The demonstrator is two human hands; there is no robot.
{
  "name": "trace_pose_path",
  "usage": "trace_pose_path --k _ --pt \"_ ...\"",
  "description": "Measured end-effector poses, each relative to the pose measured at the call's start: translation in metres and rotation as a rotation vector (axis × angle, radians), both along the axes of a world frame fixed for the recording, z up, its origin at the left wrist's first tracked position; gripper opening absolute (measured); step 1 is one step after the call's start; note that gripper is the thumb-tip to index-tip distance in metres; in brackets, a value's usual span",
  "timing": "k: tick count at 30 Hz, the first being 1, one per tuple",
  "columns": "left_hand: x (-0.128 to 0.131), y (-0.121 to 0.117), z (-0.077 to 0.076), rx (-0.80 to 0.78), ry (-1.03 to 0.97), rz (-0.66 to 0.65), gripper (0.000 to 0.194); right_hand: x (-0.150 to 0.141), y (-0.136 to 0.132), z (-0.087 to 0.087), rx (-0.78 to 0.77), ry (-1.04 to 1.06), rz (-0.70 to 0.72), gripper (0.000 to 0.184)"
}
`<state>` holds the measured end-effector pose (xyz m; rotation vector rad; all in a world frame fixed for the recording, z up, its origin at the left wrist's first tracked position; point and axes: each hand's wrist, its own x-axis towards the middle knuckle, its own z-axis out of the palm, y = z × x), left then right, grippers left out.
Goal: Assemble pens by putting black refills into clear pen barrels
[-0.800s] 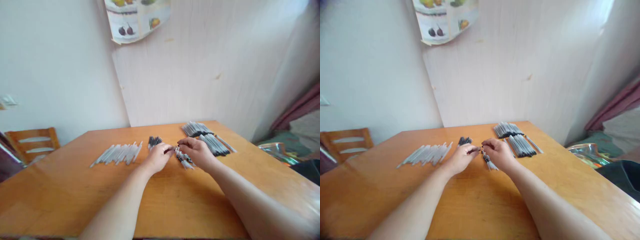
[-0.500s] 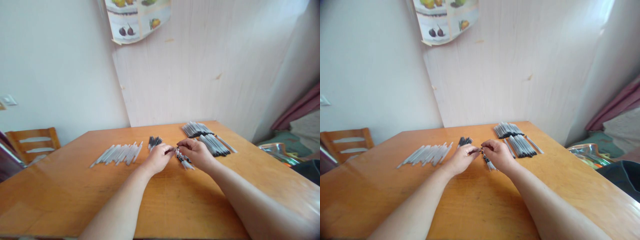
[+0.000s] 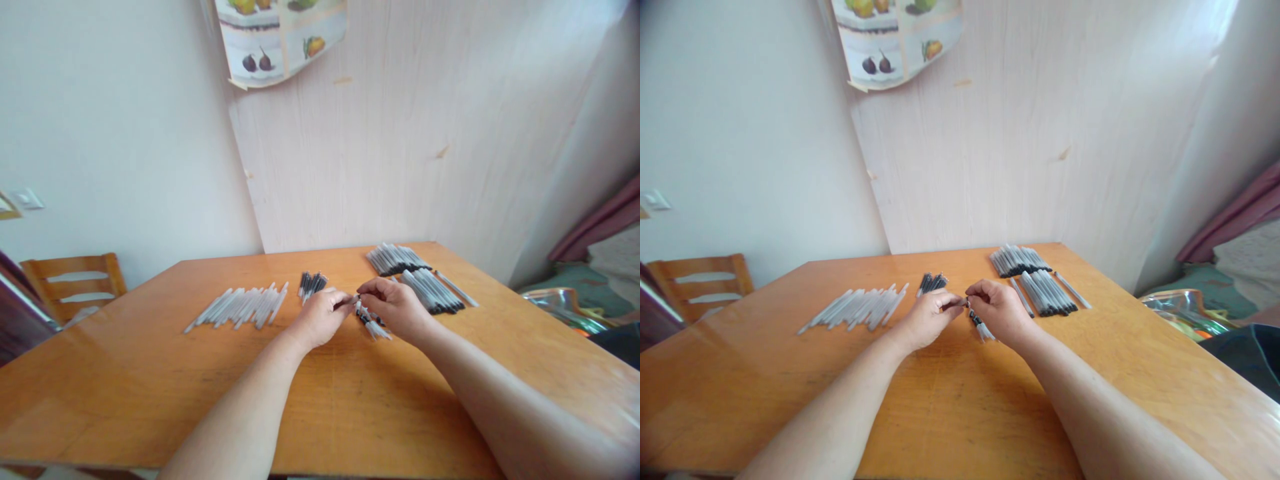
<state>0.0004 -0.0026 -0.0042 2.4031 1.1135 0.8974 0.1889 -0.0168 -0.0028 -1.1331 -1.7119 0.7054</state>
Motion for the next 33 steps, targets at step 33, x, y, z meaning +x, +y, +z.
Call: trace_pose_path --k 33 --pt "0.0036 -0.0041 -0.0016 0.089 0.086 0.028 0.02 0.0066 0.0027 -0.0013 0.102 -0.387 -0.059 0.038"
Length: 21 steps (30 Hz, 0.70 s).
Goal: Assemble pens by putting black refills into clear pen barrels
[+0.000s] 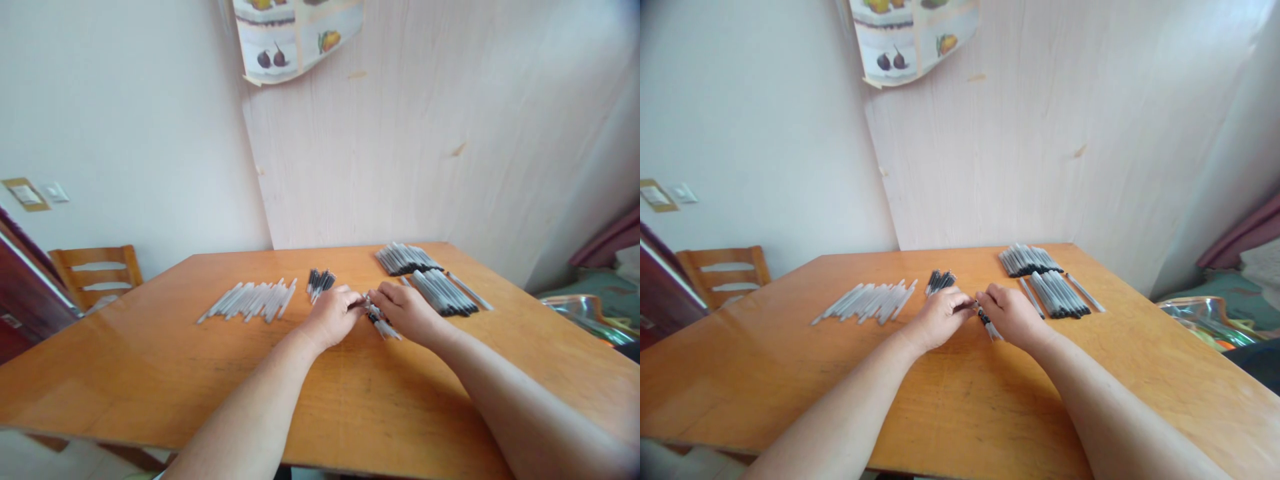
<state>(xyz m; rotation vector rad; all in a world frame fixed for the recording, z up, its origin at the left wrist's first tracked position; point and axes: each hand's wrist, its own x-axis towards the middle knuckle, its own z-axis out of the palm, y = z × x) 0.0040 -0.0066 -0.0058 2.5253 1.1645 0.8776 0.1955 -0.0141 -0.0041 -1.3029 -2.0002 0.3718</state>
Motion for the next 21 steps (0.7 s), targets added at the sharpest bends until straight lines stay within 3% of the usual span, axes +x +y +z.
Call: trace_pose_path --k 21 --pt "0.0006 -0.0002 -0.0012 -0.003 -0.052 0.02 0.017 0.0002 -0.001 0.0021 -0.021 0.025 0.004 0.04"
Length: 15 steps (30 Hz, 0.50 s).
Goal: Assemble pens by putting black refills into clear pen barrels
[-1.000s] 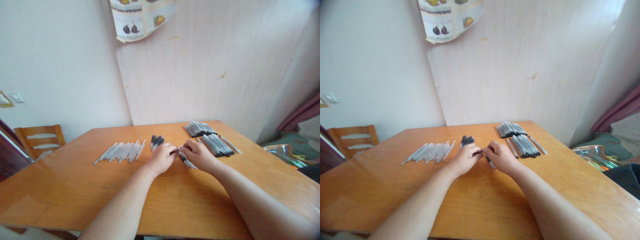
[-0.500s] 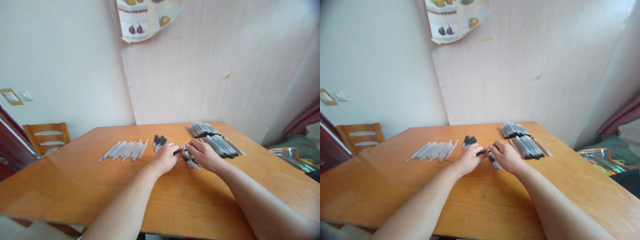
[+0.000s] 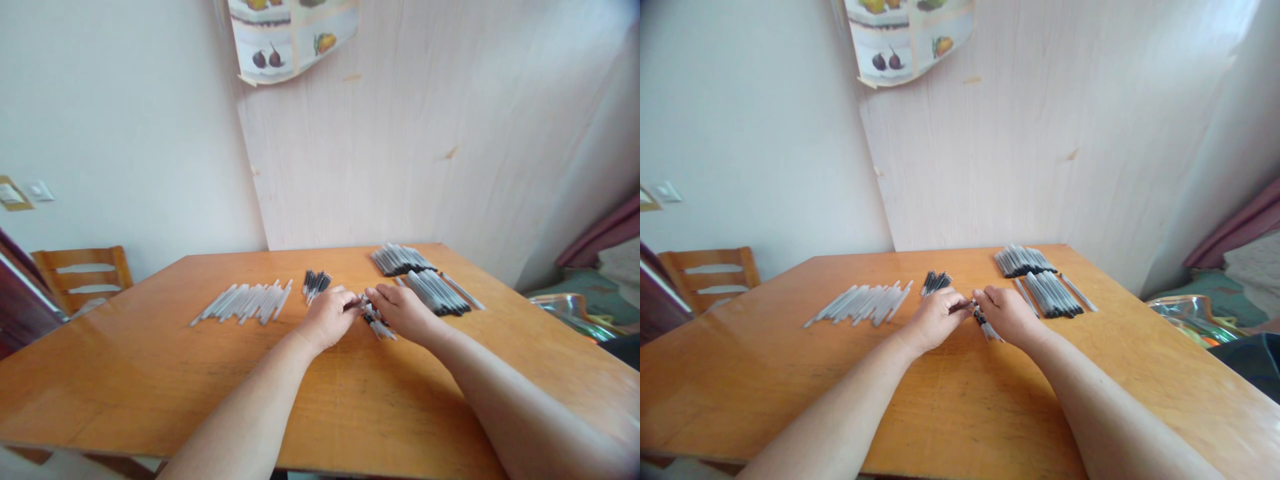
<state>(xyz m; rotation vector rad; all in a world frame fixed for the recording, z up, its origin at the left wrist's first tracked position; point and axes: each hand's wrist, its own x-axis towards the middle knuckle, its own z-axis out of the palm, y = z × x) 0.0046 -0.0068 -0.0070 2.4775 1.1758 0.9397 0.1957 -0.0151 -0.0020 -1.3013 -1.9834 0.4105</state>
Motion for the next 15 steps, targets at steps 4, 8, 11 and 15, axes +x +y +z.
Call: trace_pose_path --k 4,8,11,15 --pt "0.0019 -0.0012 0.0016 -0.039 -0.007 -0.003 0.02 0.0003 0.0002 0.0001 -0.02 0.003 0.042 0.037" --pt "0.001 -0.002 0.0058 -0.161 -0.058 -0.1 0.033 0.0026 -0.0002 0.0019 0.033 0.039 0.023 0.036" --pt "-0.0019 -0.0014 0.0071 -0.271 -0.078 -0.138 0.041 0.0036 -0.0007 0.0037 0.043 0.066 -0.002 0.037" --pt "-0.0019 -0.0002 0.0042 -0.259 -0.091 -0.071 0.03 0.0015 -0.0015 0.0044 0.014 0.108 -0.039 0.037"
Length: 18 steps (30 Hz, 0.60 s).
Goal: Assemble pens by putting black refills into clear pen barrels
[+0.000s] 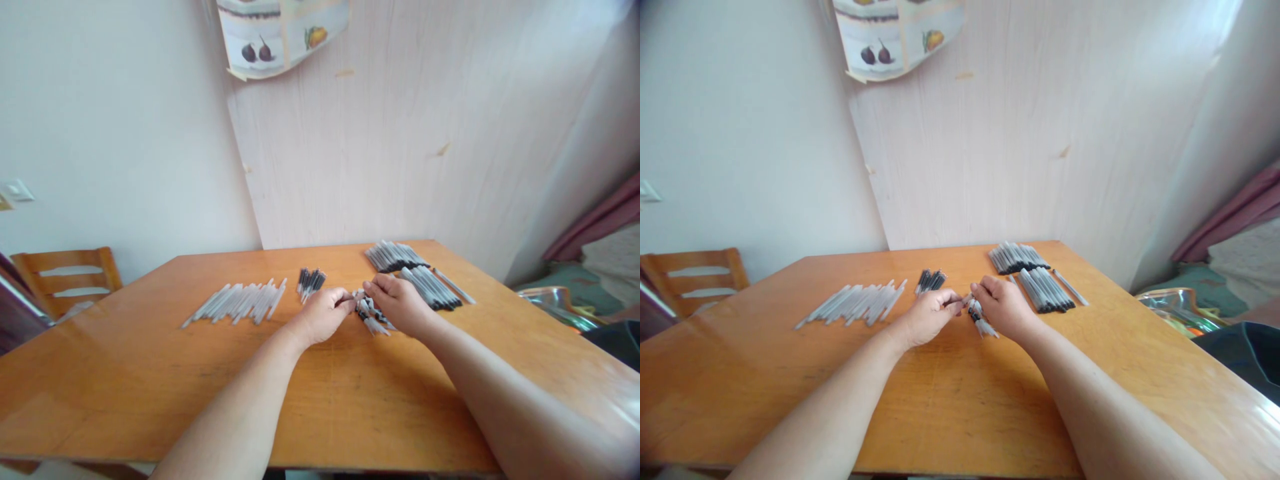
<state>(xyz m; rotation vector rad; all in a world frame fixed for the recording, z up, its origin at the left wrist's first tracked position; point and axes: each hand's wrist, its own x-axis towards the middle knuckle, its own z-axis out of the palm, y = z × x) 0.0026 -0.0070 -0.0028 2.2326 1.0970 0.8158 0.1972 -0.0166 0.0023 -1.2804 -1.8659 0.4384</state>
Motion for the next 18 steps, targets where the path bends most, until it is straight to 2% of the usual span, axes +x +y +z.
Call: trace_pose_path --k 3,7,13,15,18 --pt "0.0047 -0.0005 -0.0013 0.127 -0.035 0.075 0.019 -0.0029 0.0011 -0.0027 -0.025 0.059 -0.041 0.039" --pt "0.0102 -0.0027 -0.0003 0.264 -0.039 0.119 0.019 -0.0043 0.004 -0.0068 -0.082 0.171 -0.08 0.041" --pt "0.0056 -0.0011 -0.0031 0.066 0.04 0.071 0.046 -0.0004 0.0051 -0.0053 -0.046 0.236 -0.125 0.042" --pt "0.0053 -0.0002 -0.0049 0.052 0.057 0.07 0.046 0.0001 0.005 -0.0043 -0.035 0.217 -0.14 0.042" --pt "0.0089 -0.0011 -0.0065 0.119 0.053 0.107 0.035 -0.0012 0.0058 -0.0046 -0.054 0.221 -0.173 0.042"
